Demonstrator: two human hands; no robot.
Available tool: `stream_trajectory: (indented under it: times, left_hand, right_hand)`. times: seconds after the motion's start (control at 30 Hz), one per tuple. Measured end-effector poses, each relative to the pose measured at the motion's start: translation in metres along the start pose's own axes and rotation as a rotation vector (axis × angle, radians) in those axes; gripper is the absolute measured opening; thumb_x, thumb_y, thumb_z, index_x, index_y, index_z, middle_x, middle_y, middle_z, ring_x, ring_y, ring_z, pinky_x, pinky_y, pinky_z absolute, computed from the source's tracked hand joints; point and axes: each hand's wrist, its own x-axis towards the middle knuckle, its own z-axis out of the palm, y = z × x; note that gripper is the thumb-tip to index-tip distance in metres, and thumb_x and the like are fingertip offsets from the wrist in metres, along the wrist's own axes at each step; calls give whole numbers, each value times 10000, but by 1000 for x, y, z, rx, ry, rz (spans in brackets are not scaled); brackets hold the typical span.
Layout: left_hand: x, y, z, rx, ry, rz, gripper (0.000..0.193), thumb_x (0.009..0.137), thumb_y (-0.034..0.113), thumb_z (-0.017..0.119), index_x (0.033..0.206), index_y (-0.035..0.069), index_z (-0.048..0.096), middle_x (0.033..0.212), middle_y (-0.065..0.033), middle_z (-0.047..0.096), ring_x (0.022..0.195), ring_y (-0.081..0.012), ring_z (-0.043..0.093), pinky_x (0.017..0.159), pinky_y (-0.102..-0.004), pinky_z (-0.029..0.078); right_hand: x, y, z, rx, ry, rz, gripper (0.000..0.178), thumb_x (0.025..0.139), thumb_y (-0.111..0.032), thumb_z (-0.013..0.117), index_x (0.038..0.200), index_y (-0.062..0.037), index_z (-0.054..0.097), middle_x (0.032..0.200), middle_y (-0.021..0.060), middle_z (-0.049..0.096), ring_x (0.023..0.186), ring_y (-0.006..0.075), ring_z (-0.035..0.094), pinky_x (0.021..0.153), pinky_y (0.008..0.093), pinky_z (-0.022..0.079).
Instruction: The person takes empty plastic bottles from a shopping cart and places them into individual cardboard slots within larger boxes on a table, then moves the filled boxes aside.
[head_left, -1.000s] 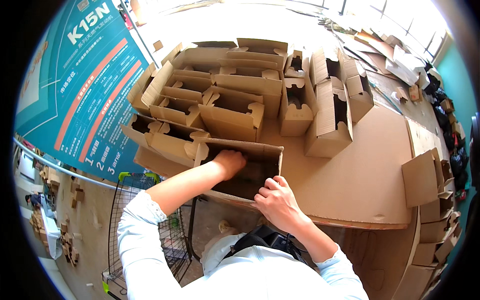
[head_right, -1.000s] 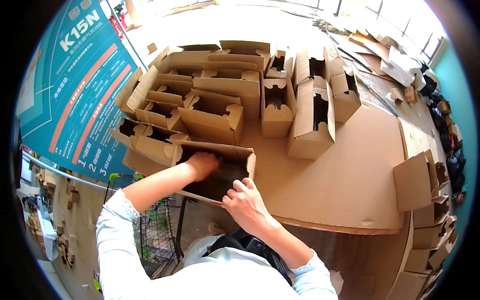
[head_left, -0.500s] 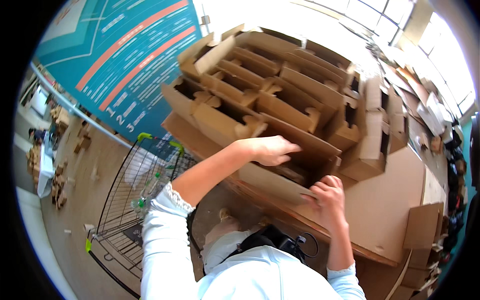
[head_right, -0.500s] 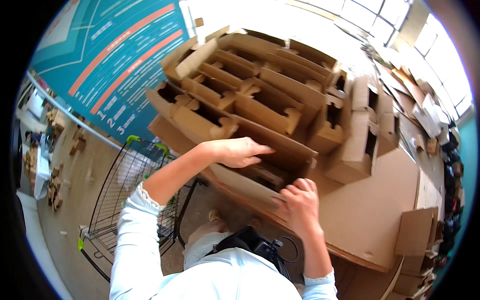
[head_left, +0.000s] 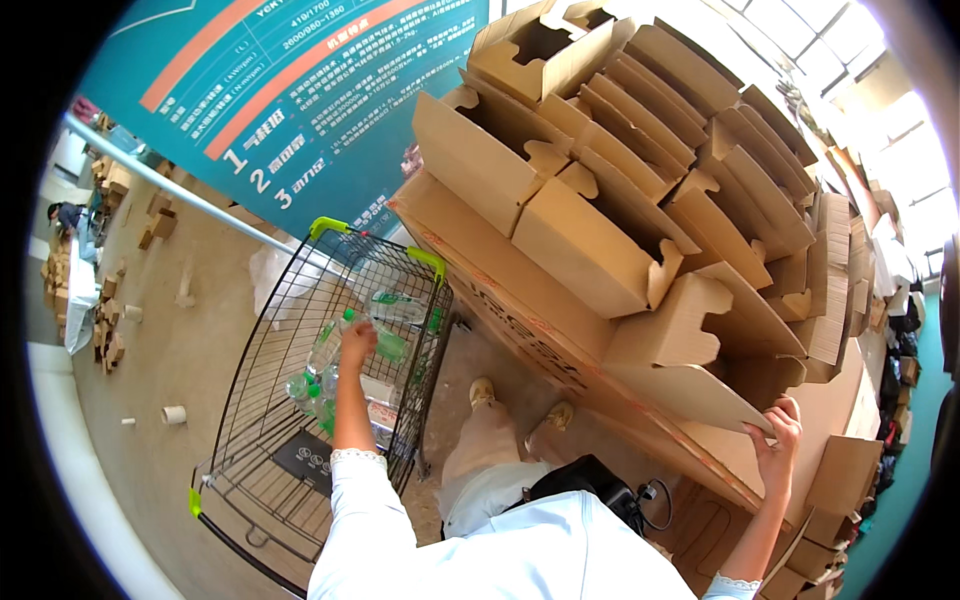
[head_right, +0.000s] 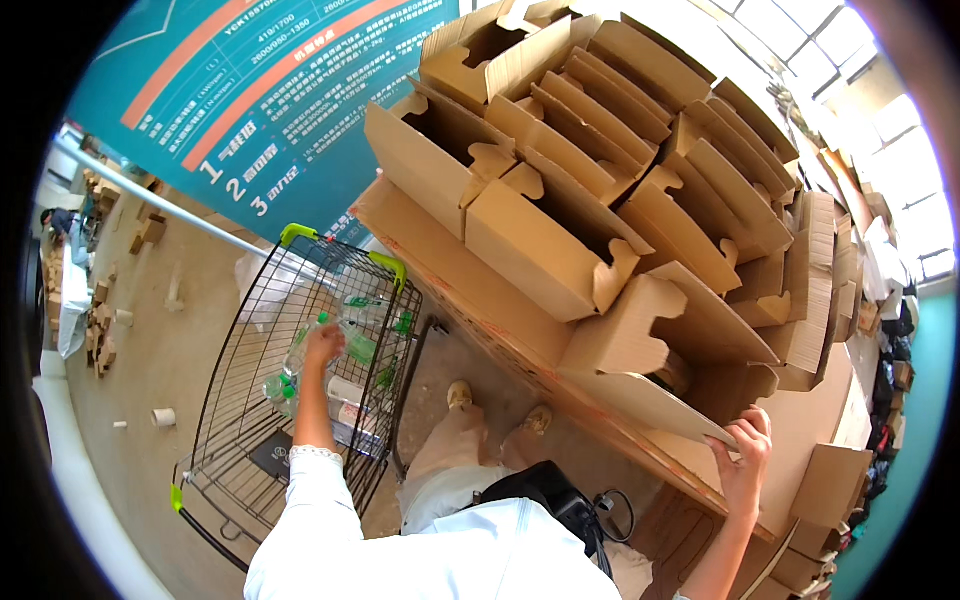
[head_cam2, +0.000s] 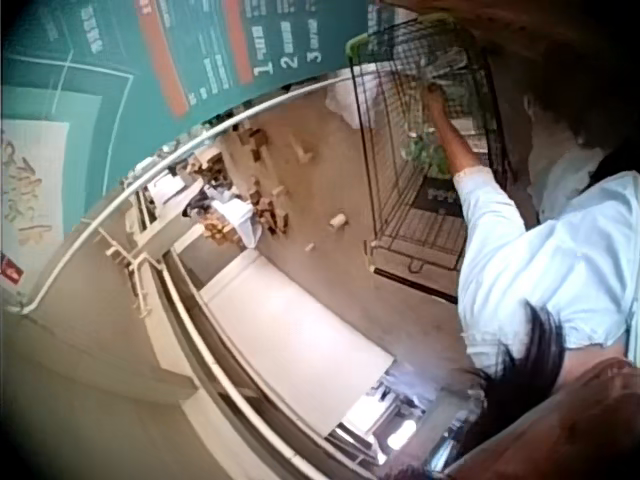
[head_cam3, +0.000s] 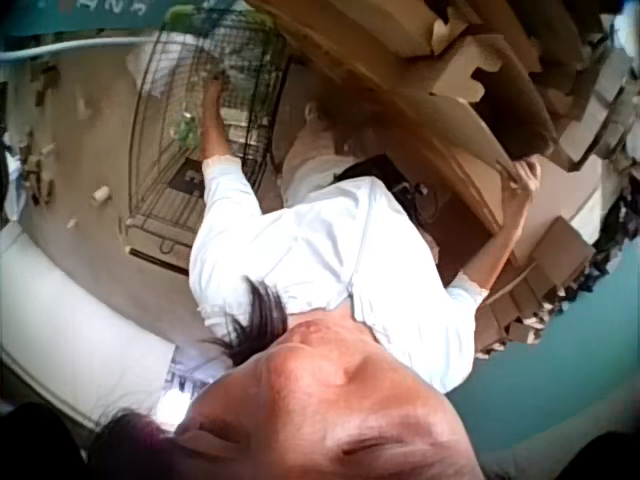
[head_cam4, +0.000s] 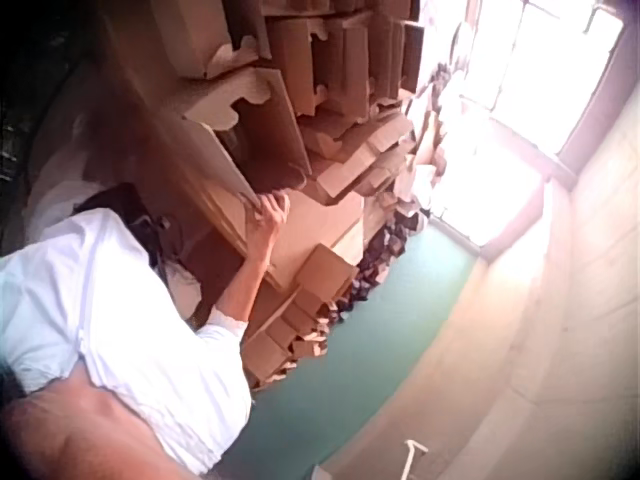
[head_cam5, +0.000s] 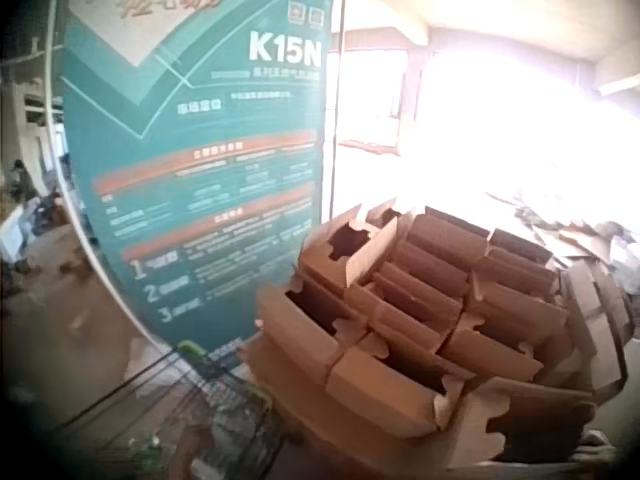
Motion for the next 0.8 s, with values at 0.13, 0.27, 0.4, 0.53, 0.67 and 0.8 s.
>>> stream_trajectory:
  times: [0.13, 0.27, 0.4, 0.53, 0.67, 0.8]
  left_hand:
    - [66, -127, 19, 966, -227, 346, 571, 689, 261, 782, 1169, -20, 650, 1108, -206, 681, 1012, -363, 660, 894, -421, 528]
    - [27, -82, 77, 1209, -385, 57, 658, 673, 299, 809, 1203, -40, 616, 1140, -239, 656, 1057, -361, 640, 907, -397, 530]
    - [22, -85, 99, 1390, -451, -19, 722, 728, 235, 775, 1303, -99, 496, 1223, -293, 594, 1091, -382, 620, 897, -407, 532]
    - [61, -223, 90, 1064, -200, 160, 690, 812, 119, 668, 1369, -130, 346, 1126, -299, 618, 1013, -392, 642, 824, -439, 545]
    - [98, -306, 90, 469, 24, 174, 562, 894, 77, 543, 1369, -114, 312, 965, -285, 654, 867, -408, 669, 689, -472, 562]
    - [100, -280, 80, 724, -6, 225, 382, 907, 176, 554, 1190, -65, 467, 863, -260, 663, 805, -401, 678, 615, -480, 558]
  right_hand:
    - [3, -4, -1, 21, -8, 67, 226, 626, -68, 786, 725, 39, 613, 692, 115, 569, 857, 315, 552, 1018, 478, 410]
    - [-3, -18, 3, -23, -24, 173, 186, 648, -50, 762, 734, 37, 622, 692, 111, 581, 852, 305, 556, 1064, 486, 379]
    - [0, -25, 5, -26, -36, 240, 171, 651, -41, 761, 734, 28, 629, 728, 111, 613, 865, 299, 569, 930, 443, 437]
    - [-2, -36, -1, -40, -21, 238, 189, 657, -32, 752, 757, 47, 612, 747, 120, 614, 884, 307, 565, 847, 404, 450]
    - [1, -21, 0, -48, -25, 229, 186, 627, -45, 774, 744, 13, 642, 766, 102, 653, 895, 301, 592, 831, 396, 471]
    - [3, -18, -2, -38, -39, 199, 172, 630, -40, 778, 749, -1, 659, 782, 91, 658, 901, 290, 592, 811, 394, 481]
